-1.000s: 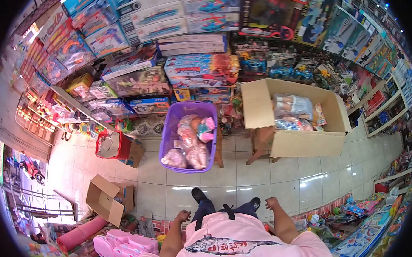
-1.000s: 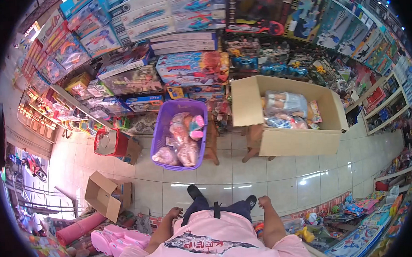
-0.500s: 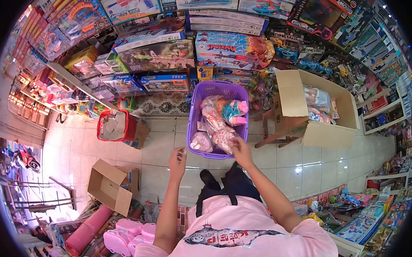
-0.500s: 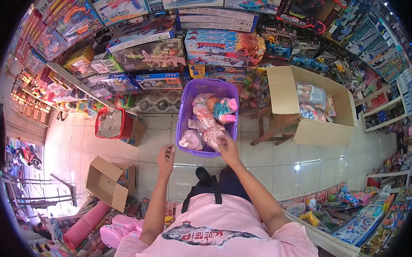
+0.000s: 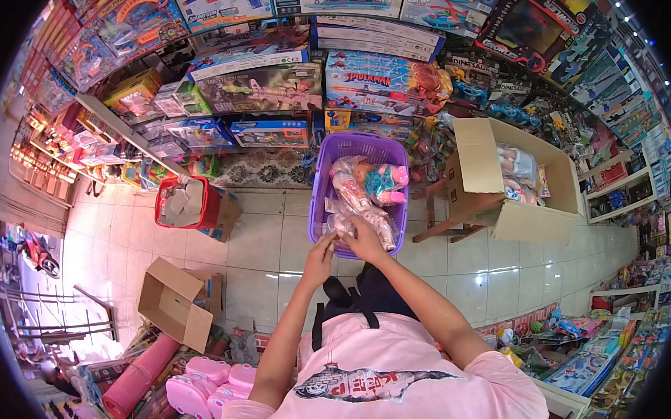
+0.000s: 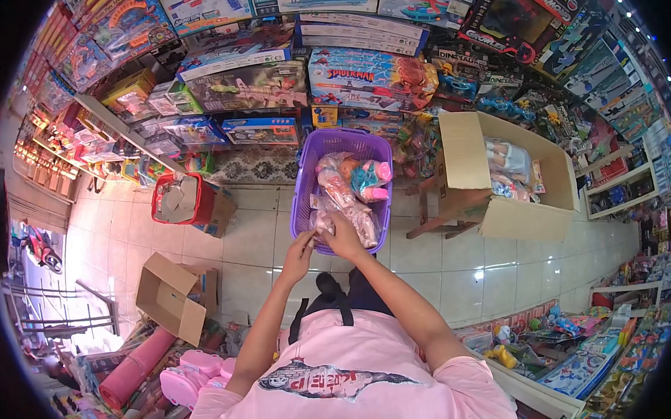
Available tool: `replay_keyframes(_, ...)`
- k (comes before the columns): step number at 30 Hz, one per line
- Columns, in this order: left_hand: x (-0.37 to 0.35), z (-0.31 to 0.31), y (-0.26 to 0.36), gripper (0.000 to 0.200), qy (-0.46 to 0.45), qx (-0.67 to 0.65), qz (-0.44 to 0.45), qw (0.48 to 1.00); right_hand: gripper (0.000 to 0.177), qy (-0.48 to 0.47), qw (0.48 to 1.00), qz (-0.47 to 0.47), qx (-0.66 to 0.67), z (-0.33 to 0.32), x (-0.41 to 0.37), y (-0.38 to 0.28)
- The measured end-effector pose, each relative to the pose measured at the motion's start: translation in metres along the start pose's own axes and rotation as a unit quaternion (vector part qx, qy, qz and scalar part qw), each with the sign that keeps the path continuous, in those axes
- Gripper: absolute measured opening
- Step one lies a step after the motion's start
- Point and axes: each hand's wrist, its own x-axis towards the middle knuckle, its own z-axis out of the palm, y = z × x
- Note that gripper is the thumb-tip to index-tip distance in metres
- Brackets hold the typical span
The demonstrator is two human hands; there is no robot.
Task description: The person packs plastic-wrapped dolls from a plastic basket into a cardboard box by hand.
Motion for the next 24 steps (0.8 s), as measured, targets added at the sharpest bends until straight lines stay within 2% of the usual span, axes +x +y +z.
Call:
replay_keyframes(1,0.0,-0.001,0.011,0.027,-0.034,-0.128,-0.093,0.987,0.041,0.001,1.0,0.002,-0.001,-0.011,0.0,-0.009)
replay_keyframes(2,0.0,-0.003,0.014,0.027,-0.037,-0.128,-0.092,0.987,0.035,0.007,0.999,0.018,0.025,-0.024,0.0,-0.023)
replay_keyframes(4,0.002,-0.011,0.017,0.04,-0.077,-0.252,-0.148,0.953,0.03,0.016,0.998,0.033,0.052,-0.046,-0.003,-0.047)
replay_keyframes(6,0.005,-0.02,0.021,0.047,-0.111,-0.254,-0.171,0.945,0.022,0.081,0.993,-0.018,0.086,-0.064,-0.011,-0.069)
replay_keyframes(7,0.006,-0.024,0.023,0.054,-0.145,-0.256,-0.194,0.936,0.02,0.066,0.994,0.004,0.082,-0.077,-0.016,-0.083)
replay_keyframes(8,0.007,-0.026,0.026,0.054,-0.146,-0.256,-0.195,0.936,0.02,0.066,0.994,0.005,0.082,-0.087,-0.02,-0.093)
replay_keyframes(10,0.009,-0.029,0.031,0.071,-0.185,-0.294,-0.204,0.915,0.015,0.102,0.982,-0.116,0.104,-0.102,-0.027,-0.109)
replay_keyframes(11,0.009,-0.028,0.036,0.071,-0.186,-0.294,-0.205,0.915,0.015,0.103,0.983,-0.114,0.103,-0.11,-0.032,-0.118)
replay_keyframes(13,0.012,-0.028,0.046,0.084,-0.163,-0.442,-0.186,0.862,0.015,0.034,0.975,-0.161,0.147,-0.121,-0.04,-0.13)
replay_keyframes(14,0.012,-0.028,0.055,0.084,-0.164,-0.443,-0.188,0.861,0.015,0.034,0.976,-0.16,0.147,-0.12,-0.043,-0.13)
replay_keyframes(16,0.013,-0.028,0.068,0.094,-0.036,-0.569,-0.119,0.813,0.016,-0.067,0.971,-0.181,0.144,-0.116,-0.046,-0.129)
replay_keyframes(17,0.015,-0.031,0.051,0.089,-0.037,-0.599,-0.084,0.795,0.017,-0.102,0.967,-0.187,0.137,-0.11,-0.045,-0.123)
replay_keyframes(18,0.015,-0.035,0.044,0.089,-0.038,-0.6,-0.084,0.795,0.017,-0.101,0.968,-0.187,0.136,-0.106,-0.045,-0.116)
replay_keyframes(20,0.01,-0.044,0.029,0.088,-0.007,-0.444,-0.128,0.887,0.014,-0.193,0.957,-0.136,0.167,-0.096,-0.043,-0.101)
replay_keyframes(21,0.007,-0.052,0.021,0.071,-0.031,-0.454,-0.109,0.883,0.018,-0.212,0.951,-0.138,0.178,-0.09,-0.039,-0.088)
replay_keyframes(22,0.001,-0.057,0.019,0.071,-0.029,-0.455,-0.109,0.884,0.018,-0.214,0.951,-0.139,0.178,-0.084,-0.035,-0.082)
replay_keyframes(24,-0.013,-0.064,0.018,0.062,0.009,-0.415,-0.134,0.9,0.022,-0.111,0.984,-0.017,0.14,-0.072,-0.027,-0.071)
